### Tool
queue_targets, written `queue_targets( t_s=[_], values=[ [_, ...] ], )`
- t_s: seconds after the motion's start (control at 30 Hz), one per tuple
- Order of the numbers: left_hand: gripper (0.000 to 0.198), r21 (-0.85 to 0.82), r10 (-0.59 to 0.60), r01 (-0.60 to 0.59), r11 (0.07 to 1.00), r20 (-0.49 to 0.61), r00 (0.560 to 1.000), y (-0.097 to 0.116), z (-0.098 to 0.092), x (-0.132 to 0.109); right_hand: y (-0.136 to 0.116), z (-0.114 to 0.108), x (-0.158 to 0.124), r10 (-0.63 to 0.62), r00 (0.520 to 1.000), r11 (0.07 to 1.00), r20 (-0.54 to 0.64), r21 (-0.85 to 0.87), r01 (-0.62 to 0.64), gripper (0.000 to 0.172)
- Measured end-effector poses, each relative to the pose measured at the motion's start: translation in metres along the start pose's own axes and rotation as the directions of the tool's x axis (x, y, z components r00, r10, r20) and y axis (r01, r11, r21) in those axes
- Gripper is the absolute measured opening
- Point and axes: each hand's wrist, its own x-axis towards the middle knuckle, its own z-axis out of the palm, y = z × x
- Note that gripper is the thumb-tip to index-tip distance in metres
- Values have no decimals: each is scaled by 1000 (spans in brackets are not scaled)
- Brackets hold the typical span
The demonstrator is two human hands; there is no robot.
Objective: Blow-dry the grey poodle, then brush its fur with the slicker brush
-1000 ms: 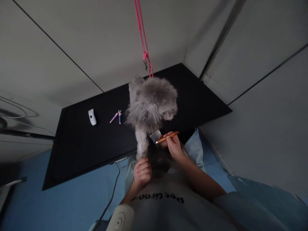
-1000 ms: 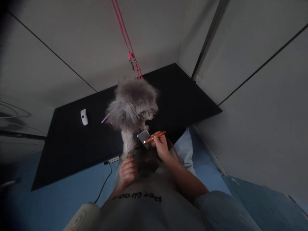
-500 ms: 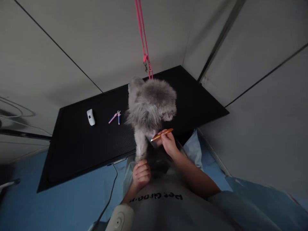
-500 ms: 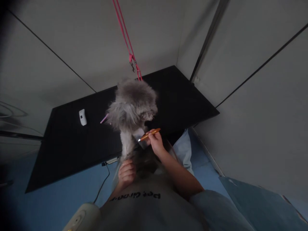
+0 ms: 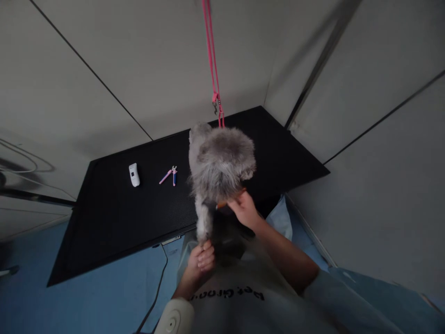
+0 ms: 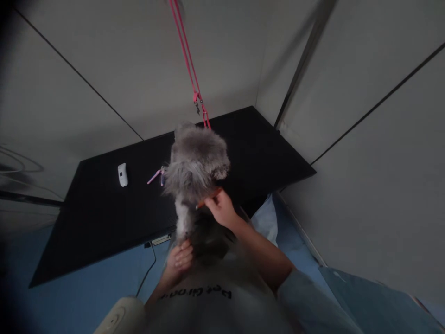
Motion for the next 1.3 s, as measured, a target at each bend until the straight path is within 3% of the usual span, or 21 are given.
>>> queue_targets(
  t_s=[0.03,0.07,0.13,0.2,0.23,0.3,0.37,0.43,0.47,0.57,0.63,0.73,0.87,1.0,1.13,1.23,1.3],
  values=[
    [26,48,-11,9,999,24,1000,1,-1,1,-6,-1,1,-65,993,996,-99,-63,59,18],
    [25,104,-15,12,995,34,999,2,-2,2,-12,-1,1,-122,986,986,-116,-129,107,16],
    [26,237,28,-23,971,-17,999,2,-3,5,-23,0,2,-152,986,957,64,-241,163,10],
    [35,435,181,-111,894,-123,976,0,-1,10,-31,4,3,-117,973,933,197,-315,175,6],
    [42,569,286,-144,810,-168,944,-1,1,12,-35,7,4,-124,979,920,164,-350,175,6],
    [54,828,472,-124,547,-183,863,-1,7,16,-40,13,4,-195,980,889,27,-417,188,7],
    [56,964,558,-20,264,-135,819,1,15,18,-46,19,4,-193,976,868,98,-447,217,6],
    [49,997,601,56,55,-78,795,4,21,20,-53,24,3,-81,955,864,286,-457,210,7],
    [43,997,624,73,-26,-41,780,5,23,21,-56,25,2,-40,947,861,320,-469,195,7],
    [30,973,691,86,-214,89,717,5,26,22,-63,26,-1,-95,980,827,174,-534,175,9],
    [28,954,708,92,-285,144,691,4,26,23,-65,25,-5,-88,976,828,198,-531,182,11],
    [33,931,715,85,-355,212,666,2,24,25,-62,24,-11,69,944,856,322,-505,110,10],
    [28,888,680,42,-457,319,660,2,20,27,-53,22,-17,36,995,868,96,-495,17,12],
    [27,796,633,-12,-605,489,600,3,12,29,-48,25,-17,153,966,874,206,-485,-35,12],
    [22,733,582,-11,-680,549,600,5,3,32,-52,32,-11,39,997,851,73,-526,5,13],
    [22,667,554,8,-745,612,564,3,-2,35,-59,41,-4,97,960,785,263,-613,89,8],
    [22,656,548,21,-754,611,571,0,-4,37,-66,46,3,127,946,702,299,-700,127,6]
  ],
)
